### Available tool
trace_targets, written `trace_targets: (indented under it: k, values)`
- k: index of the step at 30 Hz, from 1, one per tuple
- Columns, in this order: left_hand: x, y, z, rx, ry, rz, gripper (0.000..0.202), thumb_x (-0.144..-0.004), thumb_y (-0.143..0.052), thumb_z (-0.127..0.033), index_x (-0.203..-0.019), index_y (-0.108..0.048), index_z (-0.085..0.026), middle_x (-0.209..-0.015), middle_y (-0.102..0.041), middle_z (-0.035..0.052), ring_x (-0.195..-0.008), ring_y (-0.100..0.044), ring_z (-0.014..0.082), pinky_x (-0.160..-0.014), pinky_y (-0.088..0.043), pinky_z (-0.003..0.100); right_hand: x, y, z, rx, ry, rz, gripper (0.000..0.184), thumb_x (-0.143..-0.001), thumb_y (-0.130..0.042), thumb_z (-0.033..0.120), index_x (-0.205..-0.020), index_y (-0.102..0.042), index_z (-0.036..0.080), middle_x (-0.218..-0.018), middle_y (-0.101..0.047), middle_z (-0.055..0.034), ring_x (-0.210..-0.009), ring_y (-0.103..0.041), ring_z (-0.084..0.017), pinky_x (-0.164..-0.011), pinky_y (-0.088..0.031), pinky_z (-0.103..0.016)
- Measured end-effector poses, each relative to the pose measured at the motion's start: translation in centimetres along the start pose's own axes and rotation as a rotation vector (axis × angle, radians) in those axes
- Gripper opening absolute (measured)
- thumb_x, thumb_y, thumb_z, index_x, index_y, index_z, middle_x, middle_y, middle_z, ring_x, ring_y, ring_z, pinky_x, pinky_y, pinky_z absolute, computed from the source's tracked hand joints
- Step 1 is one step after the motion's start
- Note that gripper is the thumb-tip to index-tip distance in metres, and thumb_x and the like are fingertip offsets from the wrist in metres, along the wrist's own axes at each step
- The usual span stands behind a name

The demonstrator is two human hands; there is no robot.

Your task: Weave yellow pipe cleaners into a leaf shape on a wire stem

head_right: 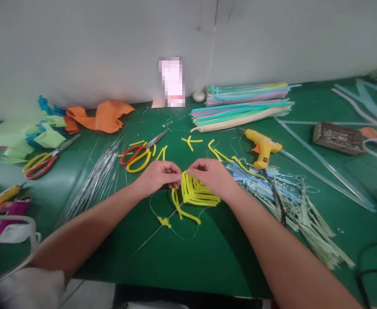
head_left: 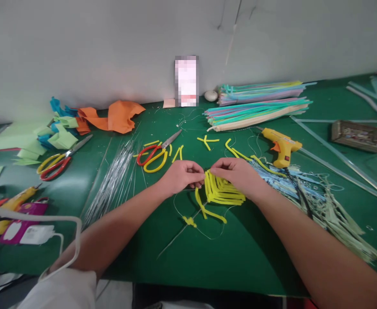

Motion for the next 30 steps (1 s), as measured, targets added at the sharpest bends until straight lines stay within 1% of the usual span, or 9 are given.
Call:
trace_targets:
  k: [7,13,18,20,23,24,27,30]
  values:
    - [0.0,0.0,0.0,0.006,-0.024,-0.006,0.017,-0.073,-0.073,-0.028,-0.077,-0.064,-0.014,-0.063,-0.067,0.0043,-0.054,-0.062,0.0103,-0.053,-0.047,0.022,0.0,0.0,0.3,0.025,0.024,0.005,0.022,-0.073,-0.067,0.043,-0.070,-0.069,0.021,-0.065,-0.061,0.0011,-0.059,-0.048,-0.012,-0.056,-0.035,-0.028]
    - [0.0,-0.2,-0.8,-0.018,-0.059,-0.003,0.022,-0.075,-0.072,-0.032,-0.086,-0.064,-0.015,-0.058,-0.063,0.0005,-0.048,-0.057,0.0093,-0.049,-0.045,0.022,0.0,-0.7,0.0,0.002,0.042,0.033,0.021,-0.076,-0.063,0.041,-0.075,-0.069,0.021,-0.068,-0.062,0.0007,-0.062,-0.050,-0.013,-0.058,-0.037,-0.028]
    - [0.1,0.0,-0.8,-0.025,-0.051,-0.052,0.018,-0.072,-0.073,-0.028,-0.078,-0.063,-0.015,-0.054,-0.059,-0.0015,-0.045,-0.054,0.0083,-0.047,-0.043,0.021,0.1,-0.8,-0.2,0.001,0.000,0.038,0.027,-0.079,-0.061,0.047,-0.077,-0.070,0.022,-0.064,-0.058,0.0018,-0.058,-0.047,-0.012,-0.056,-0.035,-0.027]
    - [-0.1,0.8,-0.9,0.014,-0.090,-0.110,0.017,-0.070,-0.074,-0.027,-0.076,-0.063,-0.014,-0.057,-0.061,-0.0012,-0.046,-0.055,0.0081,-0.048,-0.043,0.022,0.1,-0.5,-0.2,-0.057,-0.027,0.020,0.030,-0.078,-0.062,0.051,-0.079,-0.071,0.022,-0.067,-0.061,0.0006,-0.061,-0.051,-0.014,-0.057,-0.038,-0.028]
    - [-0.2,2.7,-1.2,0.141,-0.187,-0.258,0.016,-0.068,-0.073,-0.025,-0.074,-0.063,-0.015,-0.061,-0.061,-0.0017,-0.049,-0.055,0.0072,-0.051,-0.045,0.022,0.1,0.3,-0.5,-0.217,-0.071,-0.057,0.033,-0.074,-0.067,0.055,-0.078,-0.071,0.023,-0.079,-0.069,-0.0024,-0.072,-0.060,-0.018,-0.063,-0.043,-0.029]
    - [-0.1,3.3,-1.2,0.191,-0.210,-0.305,0.017,-0.068,-0.073,-0.025,-0.075,-0.062,-0.015,-0.062,-0.061,-0.0021,-0.050,-0.054,0.0069,-0.052,-0.045,0.021,0.2,0.5,-0.6,-0.279,-0.083,-0.076,0.034,-0.074,-0.067,0.057,-0.077,-0.071,0.023,-0.079,-0.070,-0.0033,-0.072,-0.061,-0.019,-0.063,-0.044,-0.030]
    - [0.0,4.9,-1.0,0.347,-0.244,-0.422,0.018,-0.069,-0.073,-0.027,-0.076,-0.060,-0.015,-0.066,-0.060,-0.0028,-0.054,-0.055,0.0065,-0.054,-0.046,0.021,0.1,0.2,-0.5,-0.416,-0.075,-0.046,0.039,-0.076,-0.062,0.060,-0.072,-0.069,0.022,-0.070,-0.068,-0.0053,-0.059,-0.058,-0.017,-0.054,-0.040,-0.030]
    - [0.2,5.7,-0.7,0.438,-0.240,-0.483,0.020,-0.070,-0.072,-0.027,-0.081,-0.060,-0.016,-0.070,-0.061,-0.0030,-0.056,-0.055,0.0064,-0.056,-0.046,0.021,0.1,-0.1,-0.2,-0.439,-0.036,-0.015,0.038,-0.075,-0.067,0.056,-0.062,-0.064,0.020,-0.065,-0.067,-0.0054,-0.051,-0.052,-0.013,-0.050,-0.036,-0.029]
Point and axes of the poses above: each hand's wrist, its own x-axis away from the middle knuckle, its own y-axis out of the back of the hand, z = x × y, the point moved 9 cm from there along -x, towards the middle knuckle
